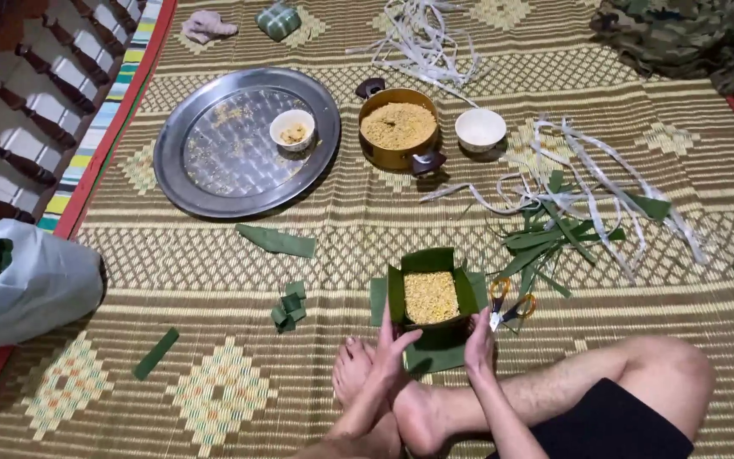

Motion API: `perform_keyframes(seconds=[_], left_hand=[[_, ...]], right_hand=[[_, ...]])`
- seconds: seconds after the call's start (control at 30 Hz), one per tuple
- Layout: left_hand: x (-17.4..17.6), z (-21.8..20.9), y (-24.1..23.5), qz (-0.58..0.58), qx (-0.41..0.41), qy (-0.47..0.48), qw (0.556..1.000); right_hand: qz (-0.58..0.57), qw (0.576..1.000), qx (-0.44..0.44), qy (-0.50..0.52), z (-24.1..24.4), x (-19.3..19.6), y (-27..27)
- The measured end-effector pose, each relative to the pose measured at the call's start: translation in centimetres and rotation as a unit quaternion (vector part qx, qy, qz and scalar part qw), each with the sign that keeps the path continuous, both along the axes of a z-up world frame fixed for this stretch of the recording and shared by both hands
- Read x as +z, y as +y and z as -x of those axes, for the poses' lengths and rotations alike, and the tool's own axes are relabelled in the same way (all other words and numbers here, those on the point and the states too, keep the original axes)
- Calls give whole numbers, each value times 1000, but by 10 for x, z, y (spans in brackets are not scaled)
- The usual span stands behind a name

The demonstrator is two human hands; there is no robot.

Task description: Filling a square mold lined with banana leaves with grains and folding the leaves to wrap the food.

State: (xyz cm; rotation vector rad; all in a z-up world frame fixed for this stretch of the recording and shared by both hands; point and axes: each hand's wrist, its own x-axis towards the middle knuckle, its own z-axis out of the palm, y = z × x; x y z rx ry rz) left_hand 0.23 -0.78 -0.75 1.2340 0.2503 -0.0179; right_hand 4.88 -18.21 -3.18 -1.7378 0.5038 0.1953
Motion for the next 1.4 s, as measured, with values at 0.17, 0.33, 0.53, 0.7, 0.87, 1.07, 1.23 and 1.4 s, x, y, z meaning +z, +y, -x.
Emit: perform_keyframes(seconds=[0.17,0.33,0.53,0.7,0.87,1.07,1.23,1.4], left_hand=[[-15,-2,3,-38,7,-72,997],[-26,2,7,-128,-33,-72,989],[-32,2,7,-146,-35,-130,980],[-29,1,6,-189,-33,-128,973],[-36,1,6,-210,-40,-115,970],[-8,2,3,-134,-16,-126,983],[-13,1,4,-155,-16,-114,981],[-10,4,4,-160,-31,-70,984]], right_hand=[[-2,1000,17,-2,-3,-7,4],[-45,996,29,-78,-5,-16,3],[-50,996,18,-77,-9,-32,-1],[-49,996,19,-73,-7,-24,2],[-71,991,24,-109,-10,-27,-1],[-57,990,39,-126,-9,-29,-4],[-62,993,17,-95,-10,-29,-3],[-76,993,17,-87,-9,-28,-4]])
